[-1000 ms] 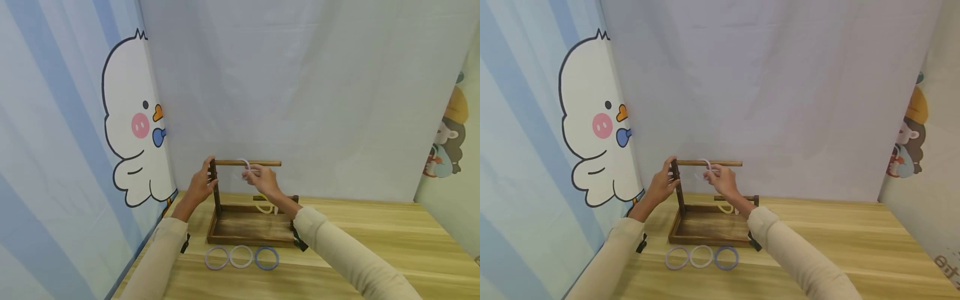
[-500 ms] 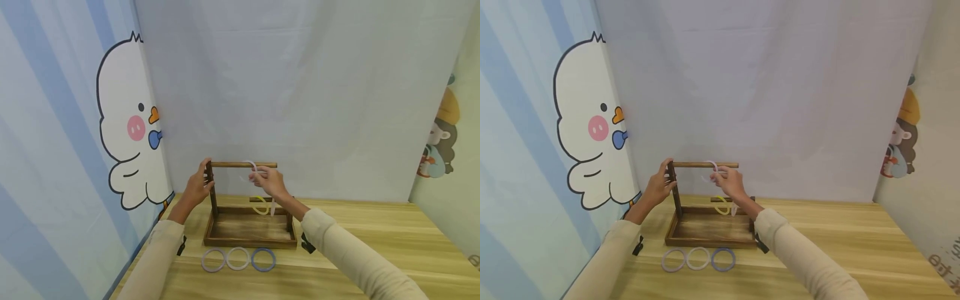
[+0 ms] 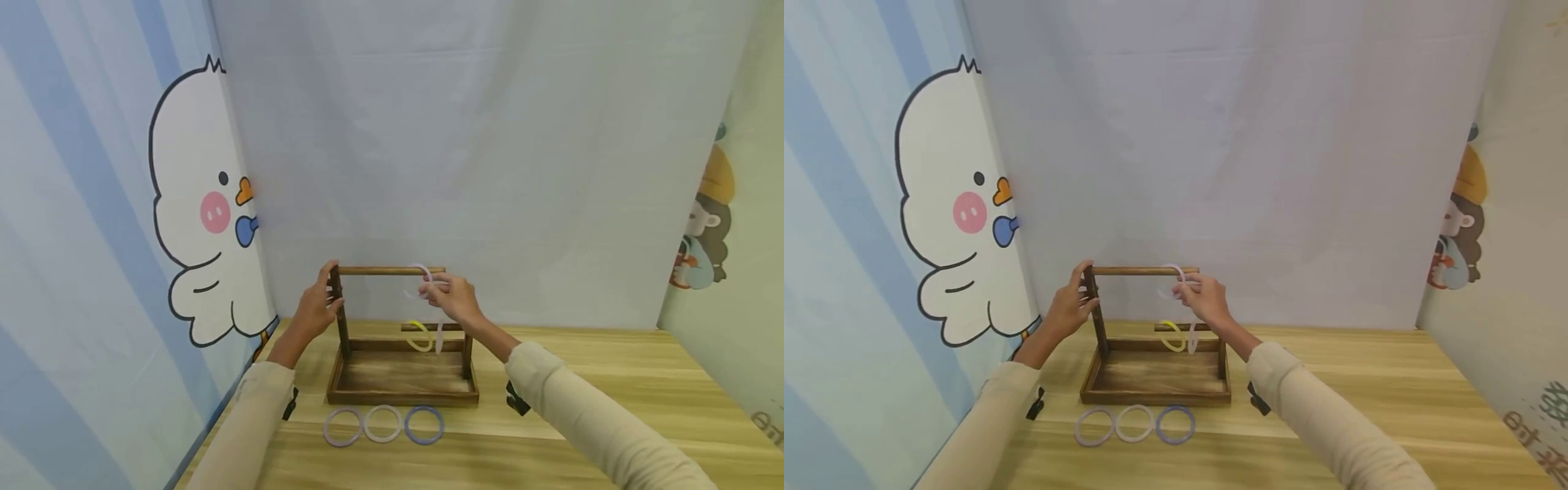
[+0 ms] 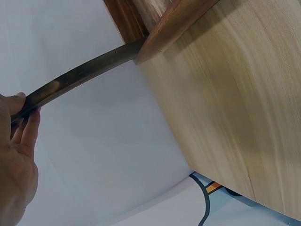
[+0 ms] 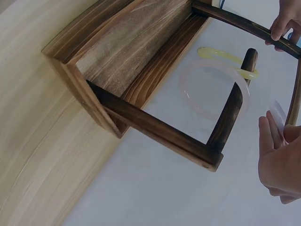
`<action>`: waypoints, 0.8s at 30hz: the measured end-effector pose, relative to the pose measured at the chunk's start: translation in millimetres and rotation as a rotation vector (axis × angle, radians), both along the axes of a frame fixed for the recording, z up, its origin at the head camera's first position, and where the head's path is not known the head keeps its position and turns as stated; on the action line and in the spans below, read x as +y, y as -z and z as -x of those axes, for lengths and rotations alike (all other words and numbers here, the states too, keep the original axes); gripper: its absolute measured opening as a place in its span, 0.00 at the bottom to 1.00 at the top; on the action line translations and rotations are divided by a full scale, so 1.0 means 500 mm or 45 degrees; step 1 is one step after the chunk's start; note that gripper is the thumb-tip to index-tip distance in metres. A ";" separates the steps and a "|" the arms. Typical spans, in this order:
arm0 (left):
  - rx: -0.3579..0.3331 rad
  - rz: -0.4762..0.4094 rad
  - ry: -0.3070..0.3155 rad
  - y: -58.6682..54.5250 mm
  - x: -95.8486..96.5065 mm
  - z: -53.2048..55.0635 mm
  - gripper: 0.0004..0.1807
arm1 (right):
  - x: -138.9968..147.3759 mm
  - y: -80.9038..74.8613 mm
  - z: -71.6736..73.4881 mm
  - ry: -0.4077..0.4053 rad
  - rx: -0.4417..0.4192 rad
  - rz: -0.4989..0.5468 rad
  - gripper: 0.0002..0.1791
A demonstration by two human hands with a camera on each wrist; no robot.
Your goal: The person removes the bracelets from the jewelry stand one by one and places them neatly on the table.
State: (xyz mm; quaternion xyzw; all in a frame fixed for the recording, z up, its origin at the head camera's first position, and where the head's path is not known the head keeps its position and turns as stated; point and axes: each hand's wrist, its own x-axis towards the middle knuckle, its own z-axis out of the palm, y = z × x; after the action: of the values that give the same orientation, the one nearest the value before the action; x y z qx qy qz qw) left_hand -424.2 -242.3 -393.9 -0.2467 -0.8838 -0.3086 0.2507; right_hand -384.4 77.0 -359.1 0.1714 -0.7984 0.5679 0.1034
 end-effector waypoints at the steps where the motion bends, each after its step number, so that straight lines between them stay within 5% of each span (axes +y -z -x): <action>1: 0.005 -0.003 0.001 -0.001 0.000 0.000 0.47 | 0.003 0.000 0.000 0.002 0.004 -0.006 0.16; 24: 0.028 -0.019 0.034 0.003 0.001 0.002 0.47 | 0.080 -0.008 -0.010 0.094 -0.002 -0.092 0.18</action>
State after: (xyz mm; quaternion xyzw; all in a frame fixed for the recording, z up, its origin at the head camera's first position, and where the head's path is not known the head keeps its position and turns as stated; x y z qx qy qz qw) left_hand -425.3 -241.6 -395.3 -0.2600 -0.8753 -0.3157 0.2581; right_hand -379.5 117.1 -355.1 0.1450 -0.8243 0.5346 0.1172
